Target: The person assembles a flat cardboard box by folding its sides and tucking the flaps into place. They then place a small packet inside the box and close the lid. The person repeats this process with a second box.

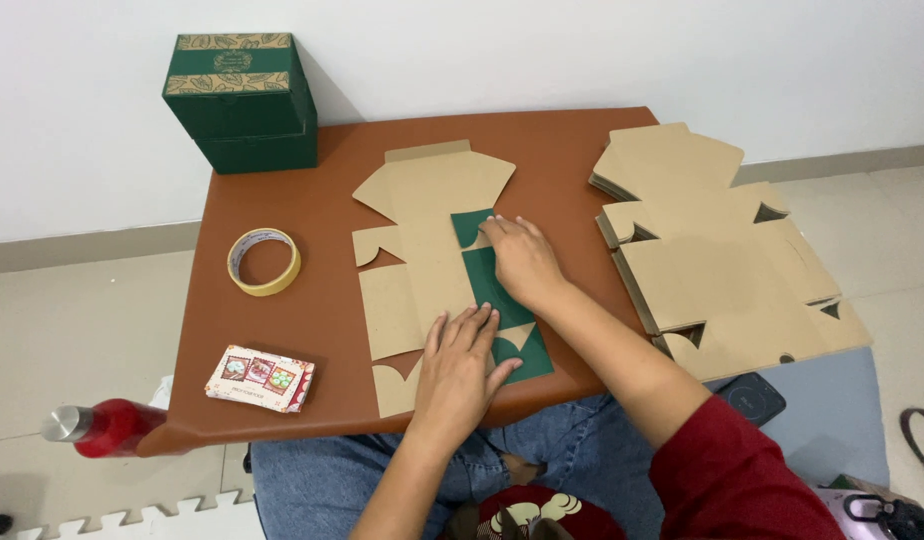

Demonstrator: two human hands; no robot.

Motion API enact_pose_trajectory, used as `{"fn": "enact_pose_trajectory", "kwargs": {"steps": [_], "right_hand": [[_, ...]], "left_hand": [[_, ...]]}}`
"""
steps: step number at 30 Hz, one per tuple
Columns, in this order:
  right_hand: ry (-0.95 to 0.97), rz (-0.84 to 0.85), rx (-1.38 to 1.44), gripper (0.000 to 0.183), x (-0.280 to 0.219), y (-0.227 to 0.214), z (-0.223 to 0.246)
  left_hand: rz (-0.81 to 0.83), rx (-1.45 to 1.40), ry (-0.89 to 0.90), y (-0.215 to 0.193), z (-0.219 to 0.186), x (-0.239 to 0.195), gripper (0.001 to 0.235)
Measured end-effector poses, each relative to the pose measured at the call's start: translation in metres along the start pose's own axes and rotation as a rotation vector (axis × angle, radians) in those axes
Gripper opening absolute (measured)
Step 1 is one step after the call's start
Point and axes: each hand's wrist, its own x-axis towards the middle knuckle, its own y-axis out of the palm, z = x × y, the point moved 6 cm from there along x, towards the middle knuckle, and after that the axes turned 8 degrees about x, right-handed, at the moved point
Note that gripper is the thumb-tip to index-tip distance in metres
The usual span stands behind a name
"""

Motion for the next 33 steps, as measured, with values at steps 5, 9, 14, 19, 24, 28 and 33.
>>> {"fn": "enact_pose_trajectory", "kwargs": {"steps": [5,9,14,19,24,28,33], "right_hand": [[0.028,-0.180,-0.033,0.018,0.025,-0.004,-0.008],[0.173,-0.338,-0.104,0.030,0.022,-0.008,-0.012],[0.099,-0.289,0.110,0.043,0.025,-0.007,-0.011],[0.012,-0.190,0.271,0.063,0.038,0.003,-0.008],[0.002,0.006,0.200,0.056,0.070,0.041,-0.027],[0.030,0.009,0.184,0.053,0.107,0.056,-0.044],[0.251,0.107,0.361,0.071,0.109,0.027,-0.020]], "left_hand": [[-0.031,-0.002,0.021,0.004,0.002,-0.001,0.062],[-0.229,0.154,0.104,0.019,0.006,-0.004,0.061],[-0.225,0.106,0.104,0.018,0.007,-0.002,0.061],[-0.240,0.105,0.103,0.016,0.007,-0.003,0.061],[-0.232,0.118,0.109,0.016,0.007,-0.002,0.063],[-0.229,0.134,0.113,0.017,0.007,-0.001,0.063],[-0.222,0.091,0.113,0.017,0.007,-0.003,0.062]]}}
